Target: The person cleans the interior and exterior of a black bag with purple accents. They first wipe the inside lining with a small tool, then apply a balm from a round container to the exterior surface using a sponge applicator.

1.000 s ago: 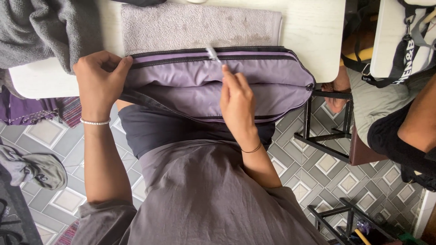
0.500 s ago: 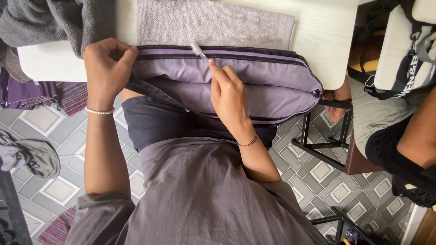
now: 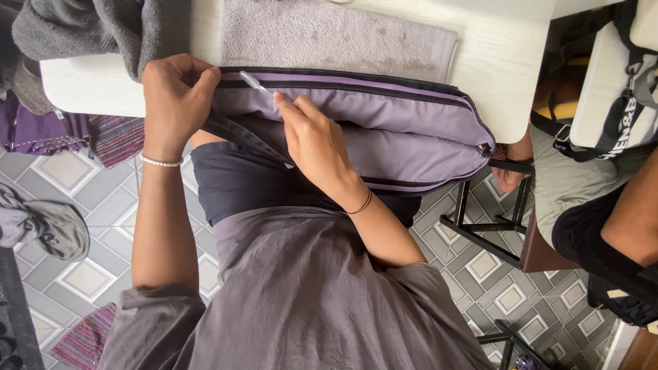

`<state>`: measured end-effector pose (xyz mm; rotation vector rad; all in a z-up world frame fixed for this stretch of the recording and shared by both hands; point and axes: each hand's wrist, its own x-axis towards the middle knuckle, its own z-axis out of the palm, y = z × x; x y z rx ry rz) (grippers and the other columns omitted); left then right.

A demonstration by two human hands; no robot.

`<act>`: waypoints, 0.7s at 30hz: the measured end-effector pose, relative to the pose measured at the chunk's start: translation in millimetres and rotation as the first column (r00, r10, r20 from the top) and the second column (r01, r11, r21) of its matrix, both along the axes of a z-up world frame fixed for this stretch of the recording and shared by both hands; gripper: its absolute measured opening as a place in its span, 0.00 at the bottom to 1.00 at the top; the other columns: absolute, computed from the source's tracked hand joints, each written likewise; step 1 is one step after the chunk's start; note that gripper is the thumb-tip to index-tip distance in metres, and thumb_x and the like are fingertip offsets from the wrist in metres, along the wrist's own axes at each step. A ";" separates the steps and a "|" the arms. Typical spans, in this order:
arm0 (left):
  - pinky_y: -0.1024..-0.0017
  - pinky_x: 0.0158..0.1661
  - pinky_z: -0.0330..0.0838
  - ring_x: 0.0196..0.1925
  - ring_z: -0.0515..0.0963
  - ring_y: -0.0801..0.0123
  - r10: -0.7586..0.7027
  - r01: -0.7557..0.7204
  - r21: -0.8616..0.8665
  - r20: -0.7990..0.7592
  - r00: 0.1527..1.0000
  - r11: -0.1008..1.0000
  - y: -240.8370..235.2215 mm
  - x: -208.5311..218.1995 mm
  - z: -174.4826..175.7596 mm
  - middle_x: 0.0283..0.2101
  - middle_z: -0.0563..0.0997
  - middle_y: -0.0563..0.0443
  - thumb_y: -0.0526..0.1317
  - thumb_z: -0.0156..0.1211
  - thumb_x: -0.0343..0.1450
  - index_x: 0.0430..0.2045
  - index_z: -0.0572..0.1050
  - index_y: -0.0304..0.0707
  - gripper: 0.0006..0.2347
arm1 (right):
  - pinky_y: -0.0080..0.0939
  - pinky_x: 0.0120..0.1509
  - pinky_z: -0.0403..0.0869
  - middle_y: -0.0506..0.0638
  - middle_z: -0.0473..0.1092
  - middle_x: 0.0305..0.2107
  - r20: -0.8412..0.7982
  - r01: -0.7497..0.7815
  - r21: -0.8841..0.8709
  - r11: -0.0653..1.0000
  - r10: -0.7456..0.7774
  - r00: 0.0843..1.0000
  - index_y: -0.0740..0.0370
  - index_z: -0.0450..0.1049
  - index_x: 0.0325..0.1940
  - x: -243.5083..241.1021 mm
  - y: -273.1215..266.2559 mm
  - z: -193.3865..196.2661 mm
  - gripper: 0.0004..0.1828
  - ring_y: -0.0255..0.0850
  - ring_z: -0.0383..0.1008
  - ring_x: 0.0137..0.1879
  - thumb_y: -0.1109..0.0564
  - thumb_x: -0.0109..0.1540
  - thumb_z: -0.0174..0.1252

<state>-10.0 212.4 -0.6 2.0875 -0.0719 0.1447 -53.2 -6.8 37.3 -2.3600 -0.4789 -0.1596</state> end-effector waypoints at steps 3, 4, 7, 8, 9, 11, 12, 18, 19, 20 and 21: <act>0.80 0.21 0.60 0.20 0.66 0.76 0.000 0.000 -0.008 -0.035 0.999 1.000 1.5 1.2 1.3 0.21 0.77 0.48 0.29 0.59 0.72 0.31 0.83 0.18 0.07 | 0.42 0.31 0.68 0.50 0.66 0.30 -0.004 -0.038 -0.004 0.999 0.038 0.999 0.70 0.76 0.56 4.7 3.3 6.0 0.16 0.42 0.67 0.25 0.70 0.63 0.55; 0.80 0.21 0.60 0.20 0.66 0.76 0.003 -0.003 -0.008 -0.033 0.999 1.000 2.1 2.3 0.7 0.21 0.77 0.48 0.29 0.59 0.72 0.31 0.83 0.18 0.07 | 0.42 0.31 0.68 0.50 0.66 0.30 -0.002 -0.041 -0.004 0.999 0.041 0.999 0.70 0.76 0.56 4.8 5.6 1.8 0.16 0.42 0.67 0.25 0.70 0.63 0.55; 0.80 0.20 0.61 0.19 0.68 0.76 -0.012 0.011 -0.024 -0.058 0.998 1.000 2.9 2.2 -0.9 0.20 0.77 0.48 0.28 0.58 0.73 0.31 0.82 0.18 0.07 | 0.44 0.29 0.72 0.53 0.69 0.35 0.000 -0.053 -0.044 0.998 0.053 0.999 0.71 0.73 0.59 3.7 9.5 -7.0 0.18 0.45 0.72 0.26 0.69 0.64 0.55; 0.80 0.21 0.60 0.19 0.67 0.76 -0.015 0.014 -0.015 -0.043 0.999 1.000 2.7 1.5 -0.7 0.20 0.77 0.48 0.28 0.58 0.73 0.31 0.82 0.18 0.07 | 0.43 0.31 0.73 0.52 0.70 0.35 -0.004 -0.044 -0.018 0.999 0.044 0.999 0.70 0.74 0.59 4.2 8.9 -7.2 0.18 0.44 0.73 0.27 0.69 0.64 0.56; 0.80 0.21 0.59 0.19 0.65 0.75 -0.016 0.016 -0.005 -0.025 1.000 1.000 3.0 2.0 -0.3 0.20 0.76 0.48 0.28 0.58 0.73 0.31 0.83 0.18 0.07 | 0.43 0.32 0.74 0.51 0.72 0.35 -0.005 -0.037 0.008 0.999 0.037 0.999 0.69 0.74 0.58 6.1 8.5 -7.2 0.18 0.44 0.74 0.29 0.69 0.63 0.56; 0.80 0.21 0.59 0.19 0.66 0.76 -0.011 0.010 -0.023 -0.050 0.999 1.000 2.0 2.2 0.6 0.21 0.76 0.48 0.28 0.58 0.73 0.31 0.82 0.18 0.07 | 0.42 0.31 0.73 0.52 0.71 0.35 -0.006 -0.051 0.014 0.999 0.051 0.999 0.70 0.74 0.58 3.8 10.4 -11.8 0.18 0.43 0.74 0.28 0.69 0.64 0.56; 0.80 0.21 0.60 0.20 0.66 0.76 -0.006 0.002 -0.040 -0.077 0.997 0.999 2.1 1.2 1.0 0.21 0.76 0.49 0.29 0.58 0.74 0.32 0.82 0.19 0.07 | 0.41 0.30 0.73 0.52 0.70 0.35 -0.009 -0.066 0.022 0.998 0.066 0.998 0.71 0.73 0.59 2.0 11.8 -14.4 0.18 0.42 0.73 0.27 0.70 0.65 0.55; 0.80 0.22 0.59 0.21 0.66 0.76 0.000 -0.003 -0.028 -0.073 0.997 1.000 1.9 0.2 -1.5 0.22 0.77 0.50 0.29 0.59 0.74 0.32 0.82 0.21 0.06 | 0.41 0.35 0.75 0.53 0.72 0.36 -0.058 -0.086 0.059 0.995 0.089 0.994 0.73 0.74 0.56 3.3 5.0 3.8 0.16 0.44 0.76 0.31 0.71 0.63 0.54; 0.80 0.22 0.59 0.21 0.66 0.76 0.001 -0.003 -0.029 -0.071 0.997 1.000 1.7 -0.5 -2.7 0.22 0.77 0.50 0.29 0.59 0.74 0.32 0.82 0.21 0.06 | 0.41 0.35 0.75 0.53 0.72 0.36 -0.056 -0.087 0.059 0.995 0.090 0.994 0.73 0.74 0.56 9.3 2.0 5.1 0.16 0.44 0.76 0.31 0.71 0.63 0.54; 0.80 0.23 0.60 0.21 0.66 0.76 0.010 -0.012 -0.026 -0.063 0.998 1.000 1.7 -1.4 -3.8 0.22 0.76 0.50 0.29 0.59 0.74 0.31 0.81 0.21 0.06 | 0.40 0.30 0.69 0.53 0.73 0.31 -0.033 -0.070 0.076 0.995 0.073 0.997 0.70 0.72 0.53 15.3 -0.8 6.6 0.13 0.41 0.71 0.26 0.68 0.64 0.54; 0.79 0.23 0.60 0.22 0.66 0.76 0.020 -0.021 -0.025 -0.054 0.998 0.999 1.2 -1.3 -4.9 0.23 0.76 0.51 0.29 0.59 0.75 0.31 0.81 0.22 0.06 | 0.39 0.24 0.63 0.52 0.74 0.27 -0.008 -0.055 0.092 0.994 0.056 0.998 0.67 0.70 0.50 22.2 -4.1 8.4 0.09 0.38 0.66 0.22 0.66 0.65 0.54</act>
